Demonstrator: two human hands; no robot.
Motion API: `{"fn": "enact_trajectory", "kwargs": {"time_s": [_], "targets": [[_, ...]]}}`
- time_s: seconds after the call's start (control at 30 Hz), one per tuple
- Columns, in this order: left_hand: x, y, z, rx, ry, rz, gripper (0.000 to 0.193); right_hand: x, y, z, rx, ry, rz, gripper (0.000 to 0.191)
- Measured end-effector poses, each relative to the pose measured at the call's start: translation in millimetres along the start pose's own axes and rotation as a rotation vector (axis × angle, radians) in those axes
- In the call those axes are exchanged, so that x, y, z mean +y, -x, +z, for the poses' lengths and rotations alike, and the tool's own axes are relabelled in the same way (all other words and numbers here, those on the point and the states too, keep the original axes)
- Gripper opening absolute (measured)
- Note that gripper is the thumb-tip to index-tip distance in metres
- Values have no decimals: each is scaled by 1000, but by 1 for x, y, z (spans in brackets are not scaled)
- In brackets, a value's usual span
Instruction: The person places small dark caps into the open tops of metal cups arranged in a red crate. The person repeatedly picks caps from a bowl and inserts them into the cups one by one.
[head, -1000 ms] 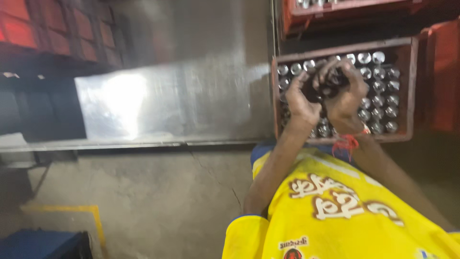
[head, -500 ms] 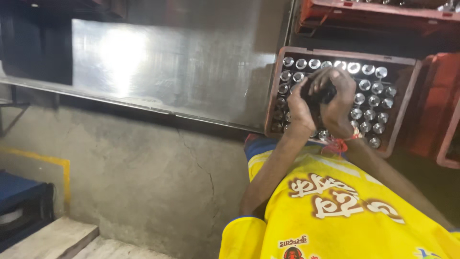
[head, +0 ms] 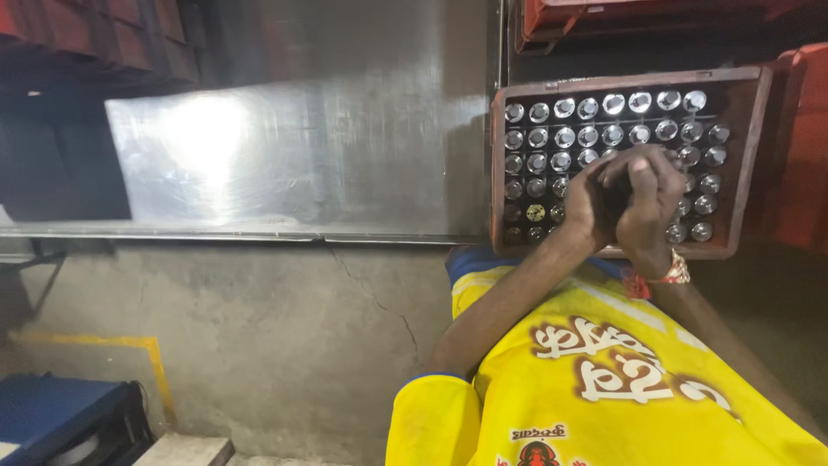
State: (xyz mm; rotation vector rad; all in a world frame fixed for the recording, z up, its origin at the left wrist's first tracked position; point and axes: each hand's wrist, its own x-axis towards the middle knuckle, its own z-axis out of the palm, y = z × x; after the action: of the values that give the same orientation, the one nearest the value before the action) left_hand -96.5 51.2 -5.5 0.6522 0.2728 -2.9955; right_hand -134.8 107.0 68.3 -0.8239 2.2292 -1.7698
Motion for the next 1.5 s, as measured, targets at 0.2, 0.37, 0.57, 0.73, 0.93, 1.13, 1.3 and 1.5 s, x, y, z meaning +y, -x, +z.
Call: {"fn": "enact_trajectory", "kwargs": {"time_s": [0.2, 0.37, 0.57, 0.73, 0.93, 1.13, 1.3, 1.5], "targets": [[18, 1, -11, 40, -64, -130, 42, -37, -3, 15, 2, 284, -137, 12], [62, 32, -14, -108, -19, -48, 41, -50, 8, 7, 172, 169, -199, 12], [136, 77, -30, -40, 39, 296, 37, 11, 30, 19, -331, 293, 289, 19], [143, 94, -53, 89, 72, 402, 35, 45, 56, 50, -636, 249, 268, 26], [129, 98, -63, 58, 94, 347, 35, 47, 54, 60, -735, 541, 338, 34], [140, 112, -66, 76, 26, 467, 36, 47, 54, 82, -757, 761, 243, 37], [139, 115, -68, 169, 18, 480, 34, 63, 51, 82, -794, 599, 357, 34], [138, 112, -63, 215, 18, 517, 33, 73, 41, 81, -715, 441, 397, 38]]}}
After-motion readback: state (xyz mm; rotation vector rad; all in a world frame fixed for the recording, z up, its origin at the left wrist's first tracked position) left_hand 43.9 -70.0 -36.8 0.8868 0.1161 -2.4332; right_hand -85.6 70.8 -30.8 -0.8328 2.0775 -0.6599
